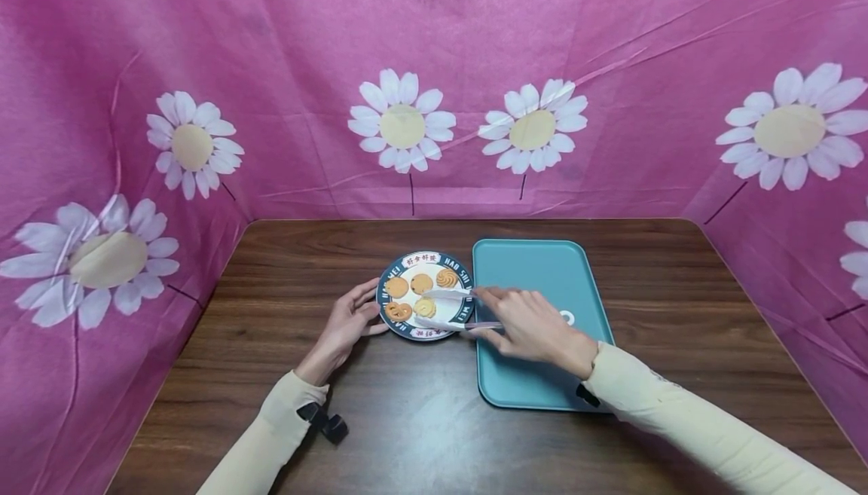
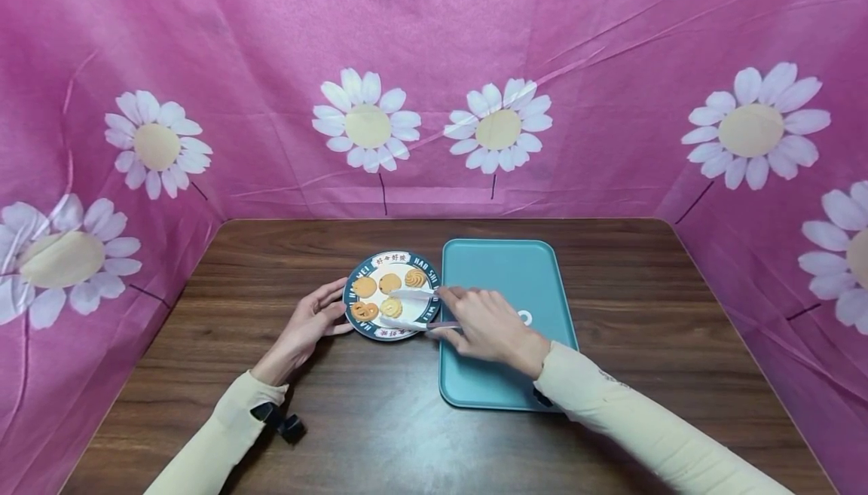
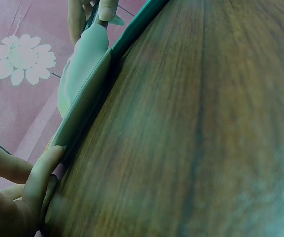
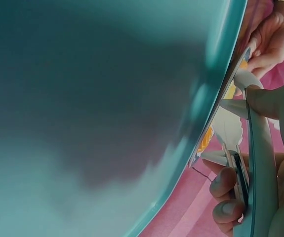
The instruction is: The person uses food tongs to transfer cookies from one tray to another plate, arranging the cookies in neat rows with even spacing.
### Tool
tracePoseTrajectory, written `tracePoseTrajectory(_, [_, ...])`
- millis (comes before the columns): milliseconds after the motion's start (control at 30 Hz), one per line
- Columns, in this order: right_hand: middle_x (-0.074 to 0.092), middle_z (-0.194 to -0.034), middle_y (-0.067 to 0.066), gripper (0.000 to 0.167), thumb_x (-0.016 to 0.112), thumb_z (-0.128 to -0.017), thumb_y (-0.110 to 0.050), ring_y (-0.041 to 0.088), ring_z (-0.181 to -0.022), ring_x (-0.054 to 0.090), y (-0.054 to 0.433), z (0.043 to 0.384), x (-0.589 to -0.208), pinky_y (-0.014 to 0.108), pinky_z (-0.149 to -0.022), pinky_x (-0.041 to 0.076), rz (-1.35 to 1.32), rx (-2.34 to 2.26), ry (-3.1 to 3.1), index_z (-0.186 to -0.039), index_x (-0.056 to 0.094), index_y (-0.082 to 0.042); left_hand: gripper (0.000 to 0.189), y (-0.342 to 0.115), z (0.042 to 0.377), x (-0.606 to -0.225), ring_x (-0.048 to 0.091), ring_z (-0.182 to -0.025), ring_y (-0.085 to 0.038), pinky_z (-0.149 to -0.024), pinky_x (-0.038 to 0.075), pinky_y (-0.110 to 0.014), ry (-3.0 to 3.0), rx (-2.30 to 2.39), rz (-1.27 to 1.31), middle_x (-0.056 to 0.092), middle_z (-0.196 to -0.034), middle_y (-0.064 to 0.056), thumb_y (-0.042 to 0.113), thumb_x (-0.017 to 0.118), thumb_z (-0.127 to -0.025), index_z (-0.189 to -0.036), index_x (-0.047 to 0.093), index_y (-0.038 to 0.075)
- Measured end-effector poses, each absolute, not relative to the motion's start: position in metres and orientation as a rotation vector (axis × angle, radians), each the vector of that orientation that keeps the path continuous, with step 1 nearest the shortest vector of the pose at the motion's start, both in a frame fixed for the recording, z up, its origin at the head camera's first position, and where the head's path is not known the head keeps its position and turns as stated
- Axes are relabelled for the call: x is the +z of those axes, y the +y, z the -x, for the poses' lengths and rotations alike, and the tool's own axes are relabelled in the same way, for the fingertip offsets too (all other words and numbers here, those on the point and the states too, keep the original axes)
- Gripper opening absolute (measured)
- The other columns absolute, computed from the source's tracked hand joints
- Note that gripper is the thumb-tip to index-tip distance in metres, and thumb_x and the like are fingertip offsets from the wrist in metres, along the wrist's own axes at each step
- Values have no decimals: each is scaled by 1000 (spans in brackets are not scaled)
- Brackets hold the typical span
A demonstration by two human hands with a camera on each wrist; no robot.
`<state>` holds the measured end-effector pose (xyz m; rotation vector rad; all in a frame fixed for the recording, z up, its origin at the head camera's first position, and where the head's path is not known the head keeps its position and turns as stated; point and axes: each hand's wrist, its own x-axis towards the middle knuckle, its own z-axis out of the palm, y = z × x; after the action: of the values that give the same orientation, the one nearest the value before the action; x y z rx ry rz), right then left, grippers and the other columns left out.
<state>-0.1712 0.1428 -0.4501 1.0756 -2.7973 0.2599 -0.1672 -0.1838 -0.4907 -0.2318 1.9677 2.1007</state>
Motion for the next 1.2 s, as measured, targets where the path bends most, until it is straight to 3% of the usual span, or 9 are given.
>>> tracePoseTrajectory(267, [75,-127,11,68,68,-95,-58,13,-74,66,146,169,-450,15,-39,35,-1061,266,-2800,-141,63,-8,58,-183,168,-491,64,-120,-23,-87,68,-34,1974,2085,240,42,-163,-22,-8,45,-104,-160,38,5])
tracePoseTrajectory(567, [75,-128,14,71,70,-94,-55,22,-91,75,158,167,-447,30,-51,59,-1036,296,-2740,-145,59,-7,57,-183,166,-492,64,-119,-23,-87,68,-33,1986,2084,219,41,-162,-26,-8,45,-104,-159,37,2])
tracePoseTrajectory(1067, [72,-130,19,88,80,-85,-56,34,-101,75,197,164,-445,47,-63,67,-814,375,-2736,-150,53,-4,57,-181,166,-490,62,-125,-27,-88,68,-33,1975,2093,221,41,-162,-26,-9,45,-104,-160,37,2])
tracePoseTrajectory(1200, [71,-132,18,94,81,-82,-60,33,-99,75,207,162,-445,48,-57,64,-730,392,-2748,-152,51,-6,57,-182,166,-491,65,-117,-22,-86,68,-31,1973,2105,193,40,-162,-27,-9,44,-104,-159,36,1])
